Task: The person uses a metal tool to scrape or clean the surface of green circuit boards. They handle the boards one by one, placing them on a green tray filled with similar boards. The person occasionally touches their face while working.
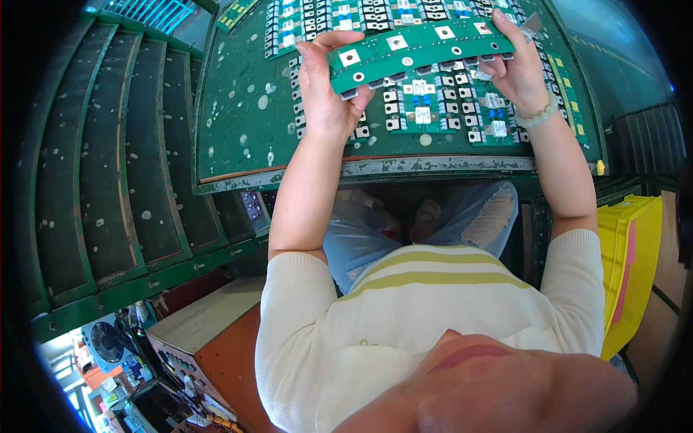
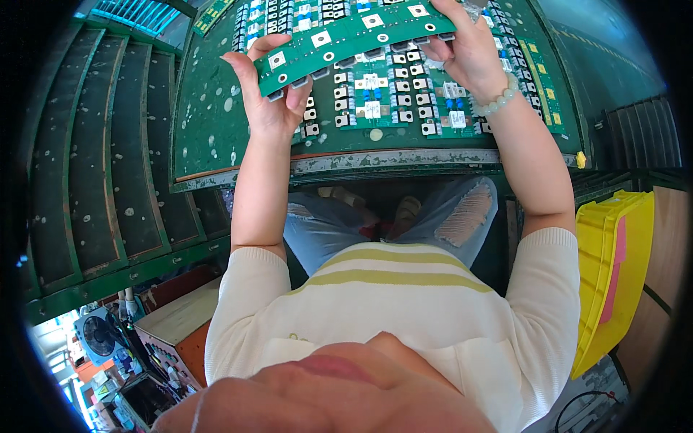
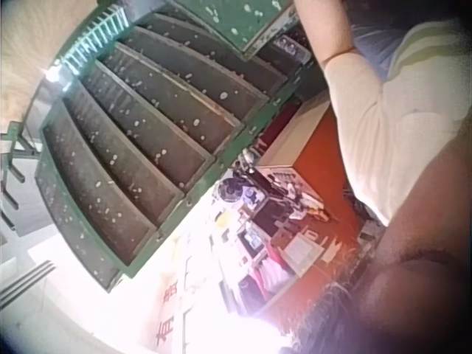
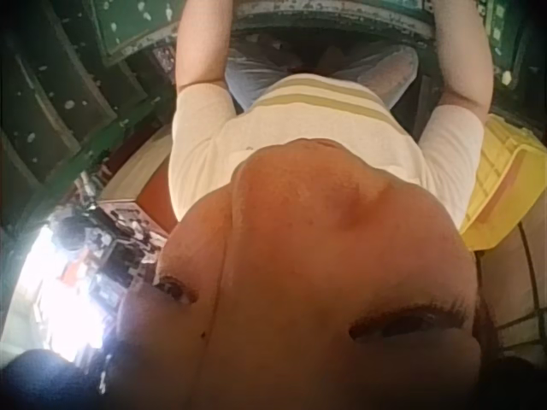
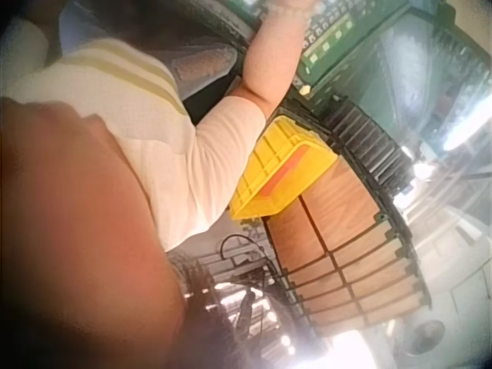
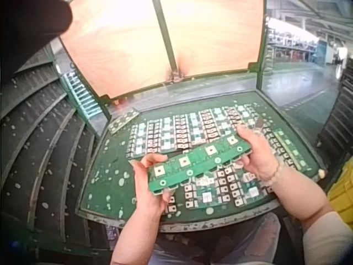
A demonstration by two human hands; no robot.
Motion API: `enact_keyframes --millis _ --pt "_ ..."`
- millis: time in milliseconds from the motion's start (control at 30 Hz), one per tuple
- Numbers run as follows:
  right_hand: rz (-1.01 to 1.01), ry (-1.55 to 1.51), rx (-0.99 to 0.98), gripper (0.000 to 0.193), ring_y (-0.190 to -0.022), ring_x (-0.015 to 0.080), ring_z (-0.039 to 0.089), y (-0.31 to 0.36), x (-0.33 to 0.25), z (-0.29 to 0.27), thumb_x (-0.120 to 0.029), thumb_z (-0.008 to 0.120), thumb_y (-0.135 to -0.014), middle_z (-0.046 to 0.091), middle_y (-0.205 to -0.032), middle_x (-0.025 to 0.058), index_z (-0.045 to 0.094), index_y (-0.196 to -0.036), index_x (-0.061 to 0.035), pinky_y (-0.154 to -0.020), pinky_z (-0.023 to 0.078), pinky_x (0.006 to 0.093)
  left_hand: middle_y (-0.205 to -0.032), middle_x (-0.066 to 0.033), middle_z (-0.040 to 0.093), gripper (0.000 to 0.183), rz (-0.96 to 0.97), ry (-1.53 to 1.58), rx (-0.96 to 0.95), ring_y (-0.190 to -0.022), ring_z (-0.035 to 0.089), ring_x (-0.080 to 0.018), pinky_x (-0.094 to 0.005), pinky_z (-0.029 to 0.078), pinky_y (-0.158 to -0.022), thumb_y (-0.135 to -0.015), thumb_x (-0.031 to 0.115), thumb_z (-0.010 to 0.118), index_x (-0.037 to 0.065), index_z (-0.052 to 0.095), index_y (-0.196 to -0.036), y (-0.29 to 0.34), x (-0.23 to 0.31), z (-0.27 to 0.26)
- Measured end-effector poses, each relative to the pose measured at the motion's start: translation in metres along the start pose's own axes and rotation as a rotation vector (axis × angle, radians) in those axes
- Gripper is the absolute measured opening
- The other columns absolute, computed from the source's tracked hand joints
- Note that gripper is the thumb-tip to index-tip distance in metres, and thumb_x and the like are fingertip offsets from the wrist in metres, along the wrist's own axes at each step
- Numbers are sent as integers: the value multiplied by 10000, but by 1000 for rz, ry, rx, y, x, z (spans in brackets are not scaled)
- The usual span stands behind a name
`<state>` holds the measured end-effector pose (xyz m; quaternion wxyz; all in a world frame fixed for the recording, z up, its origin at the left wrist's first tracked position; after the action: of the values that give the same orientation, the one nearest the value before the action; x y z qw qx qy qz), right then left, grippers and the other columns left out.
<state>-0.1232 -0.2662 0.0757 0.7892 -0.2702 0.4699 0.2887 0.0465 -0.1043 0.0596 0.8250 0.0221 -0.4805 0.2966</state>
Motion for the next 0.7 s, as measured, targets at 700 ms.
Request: enact_keyframes --millis 700 --pt "-225 159 29 244 -644 16 551 -5 17 -35 -287 538 -968 630 -831 -20 627 -1021 -67 -505 438 183 -781 -61 637 716 -13 119 67 -407 492 -95 -169 417 -363 -803 719 434 64 559 -1066 -3 0 -12"
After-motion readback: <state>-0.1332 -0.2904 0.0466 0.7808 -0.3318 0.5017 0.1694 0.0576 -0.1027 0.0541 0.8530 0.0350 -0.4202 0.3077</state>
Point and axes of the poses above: each hand's wrist, its own y-axis away from the middle knuckle, its own z-axis out of the palm, x = y × z, the point moved 4 cm from there along -y, towards the middle knuckle
